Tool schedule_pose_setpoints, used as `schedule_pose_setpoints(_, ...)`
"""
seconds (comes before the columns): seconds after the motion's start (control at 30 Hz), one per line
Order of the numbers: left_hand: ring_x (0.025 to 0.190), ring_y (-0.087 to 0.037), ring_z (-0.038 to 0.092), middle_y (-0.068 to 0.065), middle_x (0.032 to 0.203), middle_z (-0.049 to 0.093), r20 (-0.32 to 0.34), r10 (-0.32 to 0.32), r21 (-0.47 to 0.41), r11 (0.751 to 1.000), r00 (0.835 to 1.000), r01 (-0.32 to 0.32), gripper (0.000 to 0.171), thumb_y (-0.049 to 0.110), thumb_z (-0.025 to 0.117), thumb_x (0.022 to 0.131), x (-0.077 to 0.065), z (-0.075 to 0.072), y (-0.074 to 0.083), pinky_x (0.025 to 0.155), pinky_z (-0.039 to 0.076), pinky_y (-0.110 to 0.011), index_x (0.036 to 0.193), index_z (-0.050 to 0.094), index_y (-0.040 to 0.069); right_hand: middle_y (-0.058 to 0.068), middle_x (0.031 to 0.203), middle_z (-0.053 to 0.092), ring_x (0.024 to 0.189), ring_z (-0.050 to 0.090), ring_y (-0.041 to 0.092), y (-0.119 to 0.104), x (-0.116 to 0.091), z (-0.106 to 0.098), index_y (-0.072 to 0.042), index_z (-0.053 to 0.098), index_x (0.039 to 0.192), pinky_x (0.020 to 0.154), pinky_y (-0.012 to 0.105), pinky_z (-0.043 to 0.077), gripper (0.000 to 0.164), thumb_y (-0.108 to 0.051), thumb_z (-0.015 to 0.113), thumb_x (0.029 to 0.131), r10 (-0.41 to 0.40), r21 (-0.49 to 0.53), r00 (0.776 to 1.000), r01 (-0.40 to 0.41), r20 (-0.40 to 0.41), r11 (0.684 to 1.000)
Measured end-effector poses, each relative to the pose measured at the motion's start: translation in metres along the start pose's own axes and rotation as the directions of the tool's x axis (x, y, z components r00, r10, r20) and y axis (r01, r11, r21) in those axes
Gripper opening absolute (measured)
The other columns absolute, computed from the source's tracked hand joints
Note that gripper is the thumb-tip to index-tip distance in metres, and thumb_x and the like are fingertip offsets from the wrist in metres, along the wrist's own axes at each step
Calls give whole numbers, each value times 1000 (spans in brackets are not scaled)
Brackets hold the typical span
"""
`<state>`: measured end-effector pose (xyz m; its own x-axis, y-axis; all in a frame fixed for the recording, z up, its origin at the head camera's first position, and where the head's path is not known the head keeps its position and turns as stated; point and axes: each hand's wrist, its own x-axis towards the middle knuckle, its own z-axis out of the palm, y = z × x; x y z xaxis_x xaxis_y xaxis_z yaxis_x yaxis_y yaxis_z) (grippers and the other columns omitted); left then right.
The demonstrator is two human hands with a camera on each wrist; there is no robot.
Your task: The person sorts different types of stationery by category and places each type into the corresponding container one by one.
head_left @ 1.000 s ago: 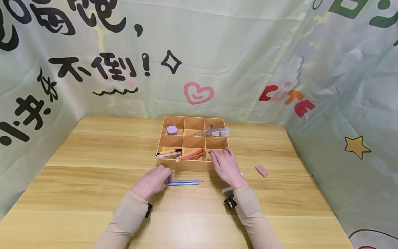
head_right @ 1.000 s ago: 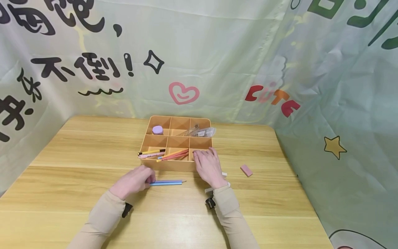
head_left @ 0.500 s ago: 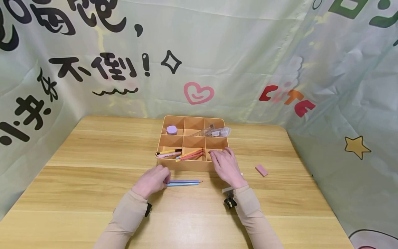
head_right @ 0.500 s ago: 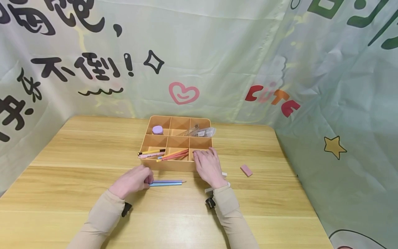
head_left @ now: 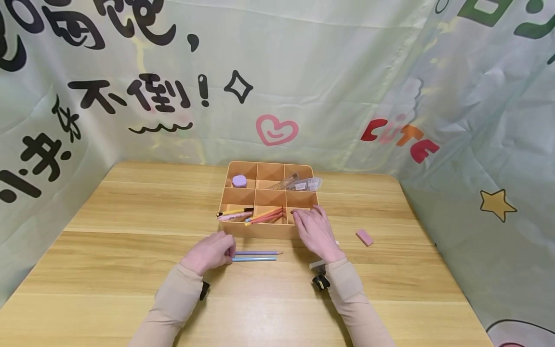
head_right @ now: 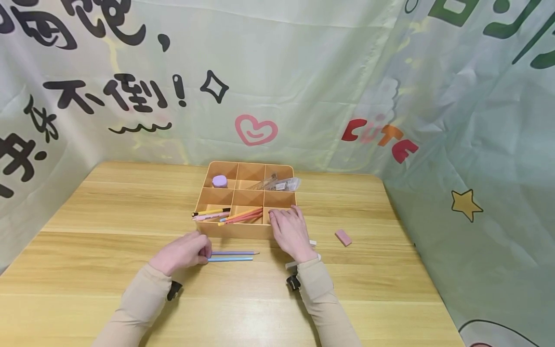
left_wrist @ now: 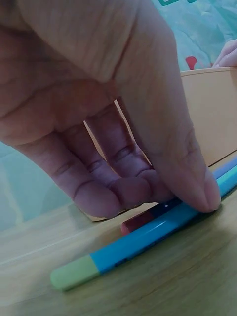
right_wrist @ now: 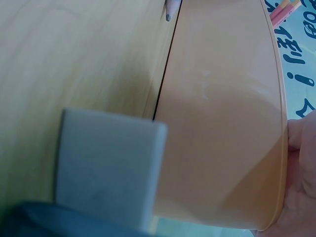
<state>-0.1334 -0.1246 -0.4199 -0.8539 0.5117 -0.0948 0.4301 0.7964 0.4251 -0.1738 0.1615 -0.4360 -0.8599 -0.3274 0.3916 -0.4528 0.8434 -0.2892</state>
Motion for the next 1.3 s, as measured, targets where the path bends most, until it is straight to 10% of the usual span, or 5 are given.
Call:
schedule_pose_setpoints(0.5, 63, -5, 45, 6, 69, 55, 63, 59, -142, 989, 996, -49, 18, 0, 71, 89, -1, -7, -3, 57, 37, -17, 75, 65, 10, 13, 111, 77, 104, 71, 33, 1, 0, 1, -4, 71, 115, 117, 56, 34, 30, -19, 47, 106, -2, 10, 1000, 2, -7, 1000)
schedule_pose_setpoints(0.8, 69, -1, 42, 6, 78, 55, 70, 230, -273, 940, 971, -203, 6, 9, 64, 97, -2, -13, -5, 61, 39, -16, 91, 63, 7, 12, 110, 77, 103, 71, 33, 1, 0, 1, -4, 71, 115, 116, 56, 35, 29, -18, 48, 106, -13, 5, 1000, 13, -14, 1000)
schedule_pose_setpoints(1.3, 64, -18, 62, -8, 76, 59, 105, 252, -497, 851, 962, -169, 10, 11, 43, 108, -9, -24, 4, 60, 53, -26, 109, 48, 2, 12, 110, 77, 105, 71, 33, 1, 0, 1, -3, 71, 116, 116, 56, 35, 30, -19, 47, 106, -12, -4, 1000, 12, -7, 1000)
